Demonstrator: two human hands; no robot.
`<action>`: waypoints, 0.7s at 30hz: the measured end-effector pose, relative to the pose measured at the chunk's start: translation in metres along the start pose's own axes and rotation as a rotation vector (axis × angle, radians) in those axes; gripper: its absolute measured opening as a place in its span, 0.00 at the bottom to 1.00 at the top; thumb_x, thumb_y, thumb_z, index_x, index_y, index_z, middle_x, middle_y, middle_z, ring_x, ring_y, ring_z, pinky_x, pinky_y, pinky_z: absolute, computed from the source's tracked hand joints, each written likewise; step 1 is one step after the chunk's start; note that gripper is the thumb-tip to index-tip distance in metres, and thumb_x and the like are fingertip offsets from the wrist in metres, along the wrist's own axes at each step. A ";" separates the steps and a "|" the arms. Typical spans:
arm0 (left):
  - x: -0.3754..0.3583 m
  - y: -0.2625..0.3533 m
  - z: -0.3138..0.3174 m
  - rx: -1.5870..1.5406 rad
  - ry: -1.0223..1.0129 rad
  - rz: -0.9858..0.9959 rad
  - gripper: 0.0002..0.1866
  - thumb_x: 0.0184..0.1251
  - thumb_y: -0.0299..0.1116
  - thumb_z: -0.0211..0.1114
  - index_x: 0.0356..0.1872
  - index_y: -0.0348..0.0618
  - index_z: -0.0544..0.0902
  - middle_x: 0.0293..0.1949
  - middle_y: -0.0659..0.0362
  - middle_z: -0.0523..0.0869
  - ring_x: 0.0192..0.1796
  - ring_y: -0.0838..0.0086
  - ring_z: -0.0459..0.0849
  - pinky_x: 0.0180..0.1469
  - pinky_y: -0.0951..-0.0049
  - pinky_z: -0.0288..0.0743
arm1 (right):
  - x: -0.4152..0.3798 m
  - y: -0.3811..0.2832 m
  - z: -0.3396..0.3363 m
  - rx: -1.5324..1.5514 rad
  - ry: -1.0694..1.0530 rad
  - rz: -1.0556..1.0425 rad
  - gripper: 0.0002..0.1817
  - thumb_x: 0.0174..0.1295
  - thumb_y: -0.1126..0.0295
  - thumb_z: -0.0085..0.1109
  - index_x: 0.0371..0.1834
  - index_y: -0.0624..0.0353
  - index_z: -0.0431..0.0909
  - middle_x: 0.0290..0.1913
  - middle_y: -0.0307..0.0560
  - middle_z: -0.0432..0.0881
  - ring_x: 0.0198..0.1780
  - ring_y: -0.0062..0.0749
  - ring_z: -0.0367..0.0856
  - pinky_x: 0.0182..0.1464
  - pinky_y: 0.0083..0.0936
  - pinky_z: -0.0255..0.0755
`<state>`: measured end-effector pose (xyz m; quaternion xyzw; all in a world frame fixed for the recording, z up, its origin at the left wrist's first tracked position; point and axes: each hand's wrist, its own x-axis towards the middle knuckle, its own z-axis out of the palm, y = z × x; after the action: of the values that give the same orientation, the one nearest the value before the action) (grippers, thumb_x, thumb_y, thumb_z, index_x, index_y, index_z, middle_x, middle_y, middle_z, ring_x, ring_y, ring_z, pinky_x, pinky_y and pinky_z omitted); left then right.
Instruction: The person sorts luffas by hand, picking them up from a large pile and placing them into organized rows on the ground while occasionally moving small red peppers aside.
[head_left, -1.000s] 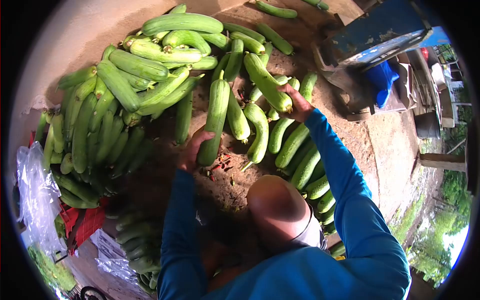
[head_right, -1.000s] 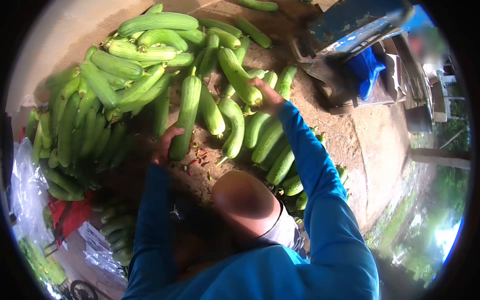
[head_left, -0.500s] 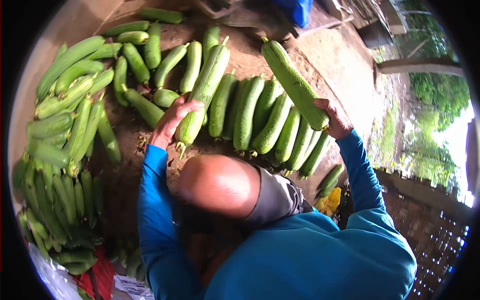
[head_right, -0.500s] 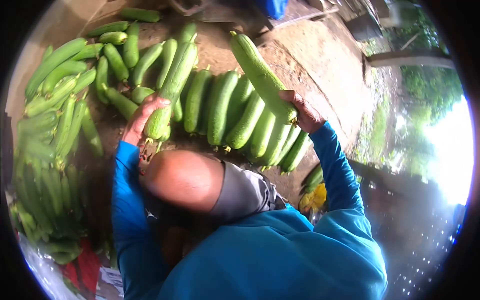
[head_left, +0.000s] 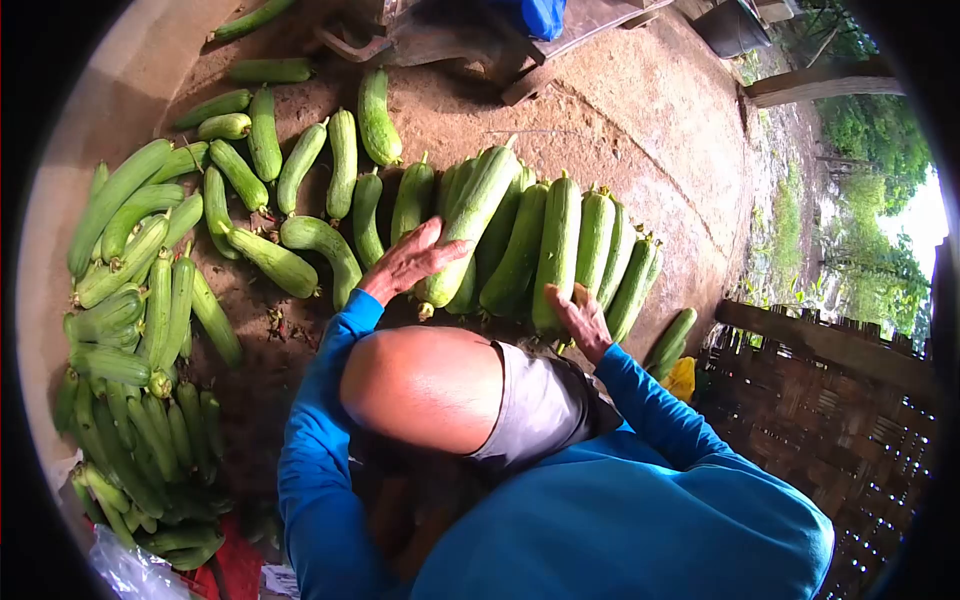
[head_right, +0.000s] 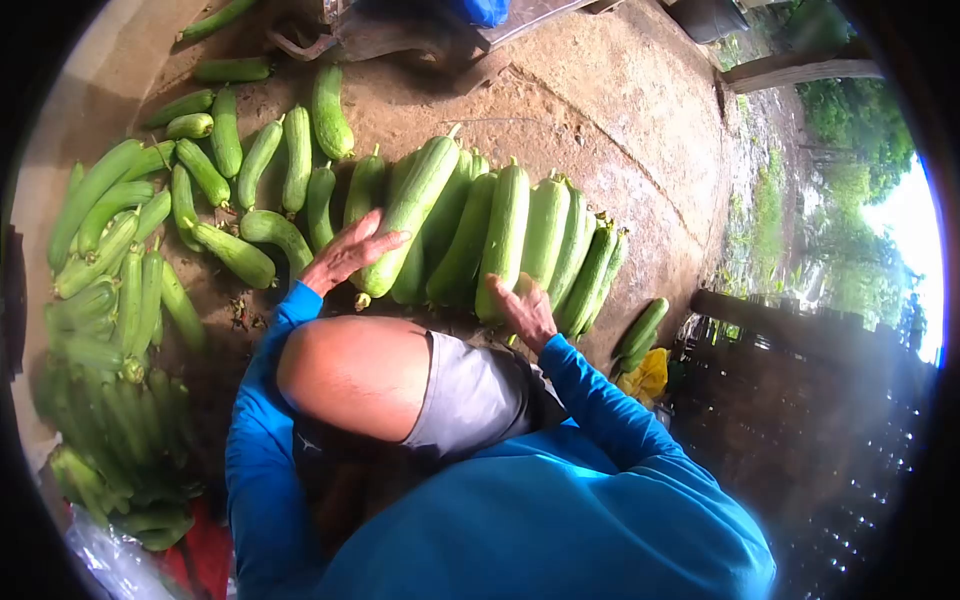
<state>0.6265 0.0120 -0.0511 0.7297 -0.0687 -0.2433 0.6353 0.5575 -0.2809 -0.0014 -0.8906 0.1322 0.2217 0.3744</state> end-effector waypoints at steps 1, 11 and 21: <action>-0.001 -0.002 0.002 0.007 -0.001 -0.008 0.36 0.57 0.61 0.63 0.39 0.29 0.71 0.34 0.43 0.74 0.41 0.59 0.76 0.47 0.61 0.69 | -0.002 -0.005 0.000 -0.092 -0.012 0.032 0.41 0.53 0.35 0.59 0.46 0.71 0.75 0.37 0.64 0.82 0.42 0.51 0.82 0.46 0.39 0.74; -0.024 -0.009 0.013 -0.029 -0.084 -0.102 0.30 0.65 0.47 0.64 0.59 0.33 0.72 0.38 0.48 0.84 0.40 0.66 0.82 0.42 0.68 0.75 | 0.028 -0.046 -0.026 -0.696 -0.258 0.140 0.48 0.51 0.23 0.45 0.19 0.69 0.81 0.23 0.64 0.81 0.35 0.51 0.84 0.41 0.45 0.74; -0.089 -0.081 -0.018 -0.265 0.946 0.248 0.12 0.71 0.34 0.58 0.29 0.37 0.75 0.18 0.68 0.68 0.23 0.87 0.63 0.25 0.80 0.60 | 0.088 -0.160 0.028 -0.684 -0.202 -0.686 0.27 0.54 0.45 0.66 0.18 0.59 0.73 0.16 0.51 0.75 0.21 0.46 0.77 0.28 0.38 0.71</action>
<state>0.5403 0.0795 -0.1042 0.6595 0.1720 0.1847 0.7081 0.6902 -0.1570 0.0350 -0.9287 -0.2860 0.2017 0.1230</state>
